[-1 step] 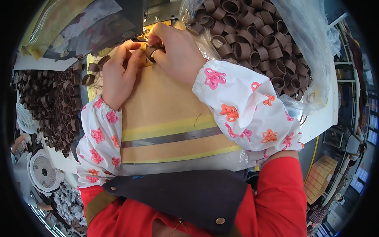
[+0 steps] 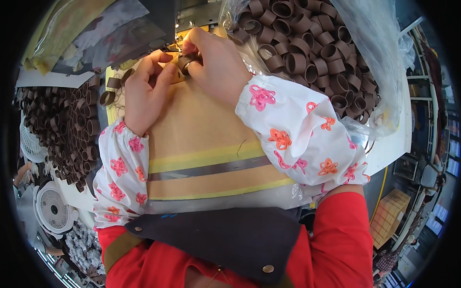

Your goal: The recorder is sewing small leather loops using an industrial sewing machine.

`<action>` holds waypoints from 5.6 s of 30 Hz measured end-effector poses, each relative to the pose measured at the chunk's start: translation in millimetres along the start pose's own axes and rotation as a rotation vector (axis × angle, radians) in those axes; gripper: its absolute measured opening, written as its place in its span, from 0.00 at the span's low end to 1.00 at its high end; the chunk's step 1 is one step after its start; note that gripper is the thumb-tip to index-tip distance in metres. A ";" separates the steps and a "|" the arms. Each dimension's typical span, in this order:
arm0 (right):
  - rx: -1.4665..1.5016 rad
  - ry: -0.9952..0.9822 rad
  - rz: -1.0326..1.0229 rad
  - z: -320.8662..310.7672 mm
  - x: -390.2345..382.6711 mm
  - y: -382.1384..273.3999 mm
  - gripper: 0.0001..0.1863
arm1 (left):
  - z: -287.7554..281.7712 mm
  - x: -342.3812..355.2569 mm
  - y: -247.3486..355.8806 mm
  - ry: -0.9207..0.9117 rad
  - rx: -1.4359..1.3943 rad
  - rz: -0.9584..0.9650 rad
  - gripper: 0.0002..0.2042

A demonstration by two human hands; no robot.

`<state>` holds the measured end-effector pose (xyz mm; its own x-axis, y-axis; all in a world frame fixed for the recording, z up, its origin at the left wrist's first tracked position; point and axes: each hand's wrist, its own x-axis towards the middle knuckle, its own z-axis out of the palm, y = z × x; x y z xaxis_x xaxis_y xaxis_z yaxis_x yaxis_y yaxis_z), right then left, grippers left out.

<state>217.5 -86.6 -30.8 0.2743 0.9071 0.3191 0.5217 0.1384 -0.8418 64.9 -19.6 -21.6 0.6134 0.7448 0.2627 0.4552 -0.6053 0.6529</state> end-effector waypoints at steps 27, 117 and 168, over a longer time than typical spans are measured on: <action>-0.169 -0.050 -0.257 -4.2 11.4 19.6 0.04 | 10.6 16.9 -11.6 -0.041 -0.142 -0.303 0.16; -0.149 -0.046 -0.225 -6.1 9.8 17.1 0.04 | 11.0 13.3 -10.2 0.032 -0.052 -0.116 0.11; -0.260 -0.152 -0.099 5.5 -6.3 -5.9 0.09 | 0.5 -10.9 -8.5 0.123 0.362 0.255 0.11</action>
<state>208.3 -90.9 -30.3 0.0982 0.9463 0.3082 0.7344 0.1401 -0.6641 54.6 -22.8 -30.3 0.6643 0.5736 0.4793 0.5088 -0.8167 0.2723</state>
